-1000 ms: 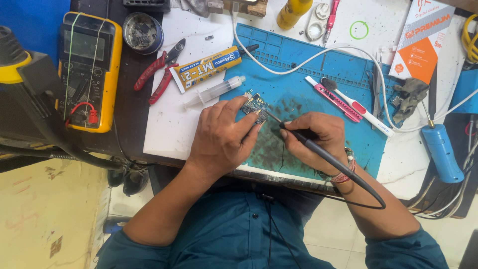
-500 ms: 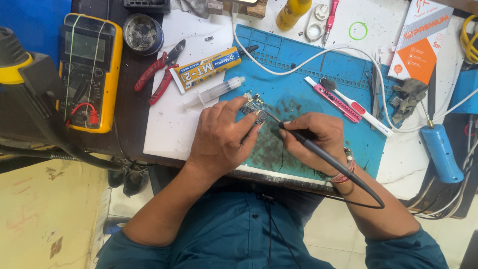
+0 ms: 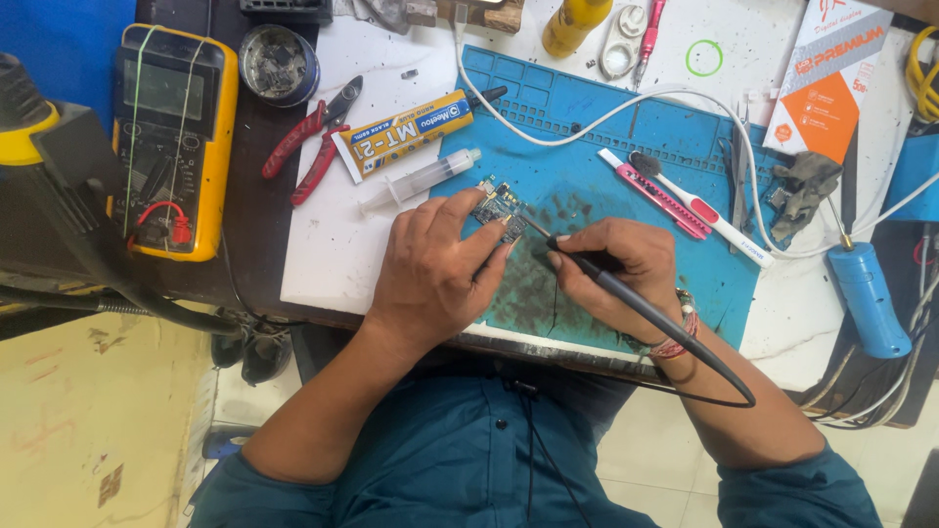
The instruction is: The person uses a soldering iron and tweezers to work on a small circuit board placed on a blue mat. They repeatedly apply heat to specific points on the board, occasionally using tweezers to adjust components or wipe the area with a cloth.
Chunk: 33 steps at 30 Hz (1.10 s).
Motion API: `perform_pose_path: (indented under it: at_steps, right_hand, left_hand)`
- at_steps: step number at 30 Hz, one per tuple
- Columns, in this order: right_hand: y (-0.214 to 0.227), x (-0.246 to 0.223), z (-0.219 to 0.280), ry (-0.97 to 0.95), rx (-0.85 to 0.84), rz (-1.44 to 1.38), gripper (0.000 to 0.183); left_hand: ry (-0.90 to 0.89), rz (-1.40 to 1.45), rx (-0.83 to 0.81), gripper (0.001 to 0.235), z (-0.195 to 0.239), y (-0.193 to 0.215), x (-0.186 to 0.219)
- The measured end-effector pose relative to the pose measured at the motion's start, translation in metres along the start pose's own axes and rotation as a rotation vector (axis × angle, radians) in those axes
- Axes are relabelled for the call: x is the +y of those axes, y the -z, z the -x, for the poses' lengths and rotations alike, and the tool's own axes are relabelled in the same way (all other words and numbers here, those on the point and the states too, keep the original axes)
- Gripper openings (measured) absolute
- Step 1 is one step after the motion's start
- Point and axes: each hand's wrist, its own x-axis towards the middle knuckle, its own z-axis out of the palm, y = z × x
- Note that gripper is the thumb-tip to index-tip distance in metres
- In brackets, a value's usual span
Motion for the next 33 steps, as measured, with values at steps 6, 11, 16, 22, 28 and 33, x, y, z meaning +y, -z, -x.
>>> perform_pose_path:
  at_steps: [6,11,16,22,28,33]
  right_hand:
    - [0.0007,0.0010,-0.0003,-0.009,-0.009,-0.015,0.016]
    - [0.0000,-0.0005,0.0003,-0.019,-0.010,-0.002,0.016]
    - [-0.0004,0.0003,0.0000,-0.001,-0.008,0.007,0.017]
    - [-0.0005,-0.0002,0.0004,-0.016,-0.015,-0.011,0.017]
    - [0.0001,0.0003,0.0003,-0.016,-0.022,-0.008,0.018]
    - [0.0002,-0.0002,0.0004,-0.023,0.001,0.005,0.017]
  left_hand:
    - [0.004,0.001,-0.006,0.025,0.0008,-0.0001,-0.0003]
    - [-0.002,-0.004,-0.003,0.026,0.0007,-0.0003,-0.0001]
    - [0.000,-0.007,-0.006,0.026,0.0006,-0.0003,-0.0003]
    - [-0.003,-0.008,0.001,0.026,0.0005,-0.0003,-0.0002]
    - [0.003,-0.005,0.000,0.025,0.0008,-0.0008,0.0000]
    - [-0.001,-0.005,0.008,0.025,0.0003,-0.0009,0.0000]
